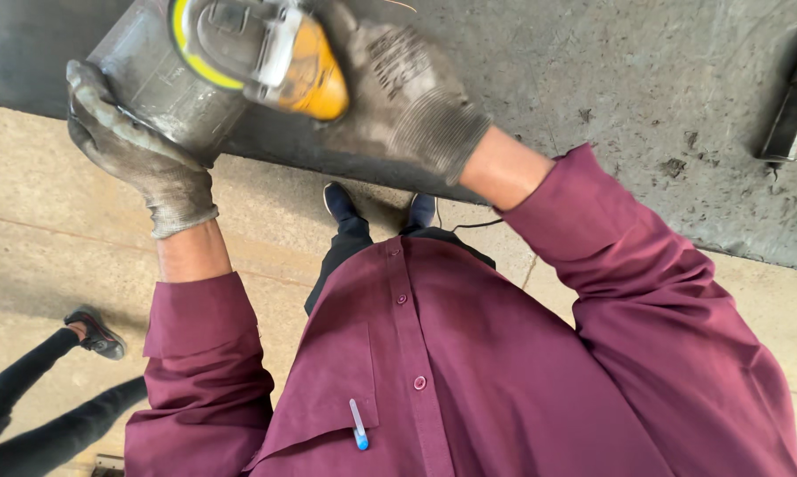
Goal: The person holds a large metal pipe on a workbench and files its edge by hand, then uses an angle grinder to grind and polish the pipe's surface, rotating the pipe to work different sides, before setting the grinder down and moving the pipe.
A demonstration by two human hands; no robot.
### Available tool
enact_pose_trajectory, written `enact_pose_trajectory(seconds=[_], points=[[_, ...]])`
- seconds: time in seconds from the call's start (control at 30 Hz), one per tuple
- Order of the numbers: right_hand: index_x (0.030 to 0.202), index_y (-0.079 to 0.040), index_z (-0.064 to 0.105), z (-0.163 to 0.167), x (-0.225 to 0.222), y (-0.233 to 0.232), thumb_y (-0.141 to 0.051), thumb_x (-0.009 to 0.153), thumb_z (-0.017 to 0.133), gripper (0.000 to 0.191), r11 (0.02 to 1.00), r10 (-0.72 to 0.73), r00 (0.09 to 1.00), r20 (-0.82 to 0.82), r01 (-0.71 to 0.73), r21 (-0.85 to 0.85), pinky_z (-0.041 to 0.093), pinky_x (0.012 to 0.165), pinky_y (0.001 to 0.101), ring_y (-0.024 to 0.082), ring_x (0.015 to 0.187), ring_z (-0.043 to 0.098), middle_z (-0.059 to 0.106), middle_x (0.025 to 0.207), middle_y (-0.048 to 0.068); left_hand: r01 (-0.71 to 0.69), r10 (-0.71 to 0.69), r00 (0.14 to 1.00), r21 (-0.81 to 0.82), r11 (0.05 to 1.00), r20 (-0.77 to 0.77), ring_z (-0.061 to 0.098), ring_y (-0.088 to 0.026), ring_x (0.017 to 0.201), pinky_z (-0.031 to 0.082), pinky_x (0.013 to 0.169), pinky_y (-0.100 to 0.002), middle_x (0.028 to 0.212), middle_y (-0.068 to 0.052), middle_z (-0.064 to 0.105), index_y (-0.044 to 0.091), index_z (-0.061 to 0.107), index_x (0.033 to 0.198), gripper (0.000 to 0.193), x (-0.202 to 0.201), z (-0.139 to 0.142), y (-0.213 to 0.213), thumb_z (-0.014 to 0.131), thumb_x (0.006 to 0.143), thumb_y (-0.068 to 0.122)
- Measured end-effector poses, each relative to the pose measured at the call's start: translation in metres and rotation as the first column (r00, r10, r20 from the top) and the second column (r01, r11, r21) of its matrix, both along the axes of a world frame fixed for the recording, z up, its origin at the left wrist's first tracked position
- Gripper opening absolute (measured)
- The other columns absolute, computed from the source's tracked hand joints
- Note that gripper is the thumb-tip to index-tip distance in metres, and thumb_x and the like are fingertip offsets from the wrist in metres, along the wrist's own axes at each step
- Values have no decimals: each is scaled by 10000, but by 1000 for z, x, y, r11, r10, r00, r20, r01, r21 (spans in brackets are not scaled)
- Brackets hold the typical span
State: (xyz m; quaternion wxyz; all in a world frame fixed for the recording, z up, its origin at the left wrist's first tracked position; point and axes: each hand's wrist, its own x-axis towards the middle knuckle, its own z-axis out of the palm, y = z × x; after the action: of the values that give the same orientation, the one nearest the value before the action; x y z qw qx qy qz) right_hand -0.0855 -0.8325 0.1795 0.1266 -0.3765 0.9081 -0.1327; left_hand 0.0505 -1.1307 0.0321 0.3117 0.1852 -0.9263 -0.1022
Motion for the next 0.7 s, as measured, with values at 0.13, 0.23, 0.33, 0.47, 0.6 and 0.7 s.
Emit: enact_pose_trajectory(seconds=[0.13, 0.23, 0.33, 0.47, 0.6, 0.7], points=[[1353, -82, 565, 4, -25, 10, -584, 944, 659, 654, 967, -140, 980, 145, 104, 232, 550, 897, 403, 263, 1059, 681, 686, 1200, 151, -43, 56, 996, 199, 979, -63, 529, -313, 1469, 297, 1271, -493, 1526, -145, 602, 37, 529, 1447, 475, -2, -3, 3, 277, 1141, 299], [1367, -139, 591, 6, -47, 19, -558, 990, 595, 564, 924, -282, 944, 172, 219, 315, 519, 873, 420, 267, 1101, 670, 695, 1253, 136, -33, 41, 998, 190, 981, -37, 519, -332, 1473, 304, 1272, -496, 1531, -163, 592, -1, 493, 1474, 463, -1, -3, 4, 339, 1180, 322], [1397, -75, 557, 2, -47, 18, -565, 988, 600, 639, 879, -177, 705, 687, 427, -211, 597, 901, 315, 200, 1165, 693, 696, 1315, 117, -33, 35, 999, 86, 996, -17, 522, -343, 1460, 306, 1251, -504, 1529, -188, 576, -18, 480, 1476, 476, 0, -1, 4, 379, 1189, 348], [1434, -42, 492, -15, -9, 6, -555, 895, 720, 779, 972, -23, 980, 196, 68, -226, 588, 806, 367, 274, 1042, 667, 640, 1219, 145, -32, 33, 999, 36, 999, -12, 533, -351, 1432, 322, 1225, -497, 1496, -193, 590, -26, 505, 1446, 499, -1, 0, 1, 407, 1165, 375], [1498, 19, 376, -28, 3, 11, -624, 846, 729, 981, 1000, -12, 1000, 26, 11, 21, 591, 862, 391, 285, 1011, 688, 633, 1143, 174, -19, 67, 987, 310, 950, -147, 538, -327, 1439, 387, 1268, -451, 1494, -158, 616, 15, 578, 1420, 510, -3, 0, 2, 307, 1138, 341], [1502, 14, 370, -32, -21, 25, -627, 847, 757, 994, 999, -33, 998, 52, 32, 13, 590, 864, 389, 279, 1011, 687, 640, 1140, 167, -57, 62, 997, 126, 990, -43, 547, -323, 1431, 322, 1235, -479, 1492, -174, 610, -26, 537, 1430, 494, -3, 1, 4, 348, 1168, 348]])
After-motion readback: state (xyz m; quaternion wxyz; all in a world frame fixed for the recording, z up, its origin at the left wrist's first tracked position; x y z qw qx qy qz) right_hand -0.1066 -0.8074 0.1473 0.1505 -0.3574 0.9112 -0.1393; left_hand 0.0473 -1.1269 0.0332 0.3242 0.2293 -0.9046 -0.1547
